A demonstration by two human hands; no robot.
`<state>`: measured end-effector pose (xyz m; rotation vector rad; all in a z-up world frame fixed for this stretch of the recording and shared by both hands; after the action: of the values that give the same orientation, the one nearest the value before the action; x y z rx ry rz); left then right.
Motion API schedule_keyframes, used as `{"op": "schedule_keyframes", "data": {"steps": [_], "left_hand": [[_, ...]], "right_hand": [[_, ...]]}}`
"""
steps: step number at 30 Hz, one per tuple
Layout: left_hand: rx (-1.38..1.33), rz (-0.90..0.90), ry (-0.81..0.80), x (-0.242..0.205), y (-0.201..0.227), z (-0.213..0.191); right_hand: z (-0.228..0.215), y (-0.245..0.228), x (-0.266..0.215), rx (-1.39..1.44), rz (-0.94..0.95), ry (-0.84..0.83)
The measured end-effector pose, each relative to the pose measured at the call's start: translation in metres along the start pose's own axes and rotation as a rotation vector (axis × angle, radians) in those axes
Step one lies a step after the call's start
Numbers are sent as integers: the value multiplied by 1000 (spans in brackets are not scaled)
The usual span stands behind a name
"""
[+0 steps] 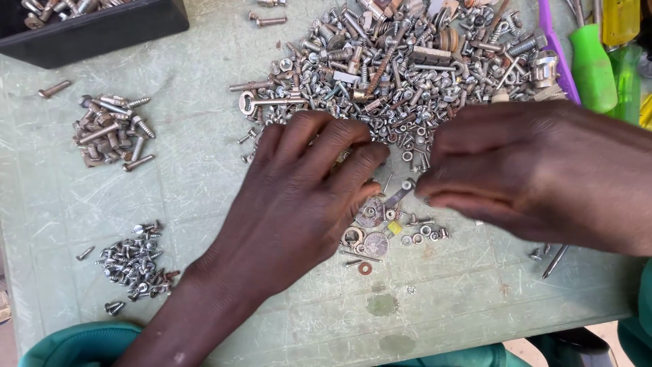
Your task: The person sorts a mixed pile of metal fasteners on a table, picking up individual screws, nuts, and washers and placing them into separate small piles. The hands repeatedly sift through the pile, identify items by type, and move them to designated areas on the table.
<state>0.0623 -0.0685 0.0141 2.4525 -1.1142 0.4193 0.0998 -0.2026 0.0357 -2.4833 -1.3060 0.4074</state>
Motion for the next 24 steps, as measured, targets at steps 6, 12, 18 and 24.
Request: {"op": "schedule_keyframes", "data": {"steps": [6,12,18,24], "left_hand": [[-76,15,57,5,11,-10],[-114,-55,79,4,0,-11],[51,-141,-22,6,8,11],[95,-128,-53,9,17,15]], "right_hand": [[-18,17,-1,-268,131,231],[7,12,3,-250,132,55],[9,11,-4,-78,134,-6],[-33,15,-10,-87,77,95]]}}
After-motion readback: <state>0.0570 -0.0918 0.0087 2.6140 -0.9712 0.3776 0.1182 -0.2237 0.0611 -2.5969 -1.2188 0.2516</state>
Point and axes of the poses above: each hand's wrist, its own x-axis towards the middle knuckle, its own z-axis out of the palm, y = z × x, the point moved 8 cm from there along x, towards the middle knuckle, and after that the axes turned 10 degrees about z, right-handed, at the moved point
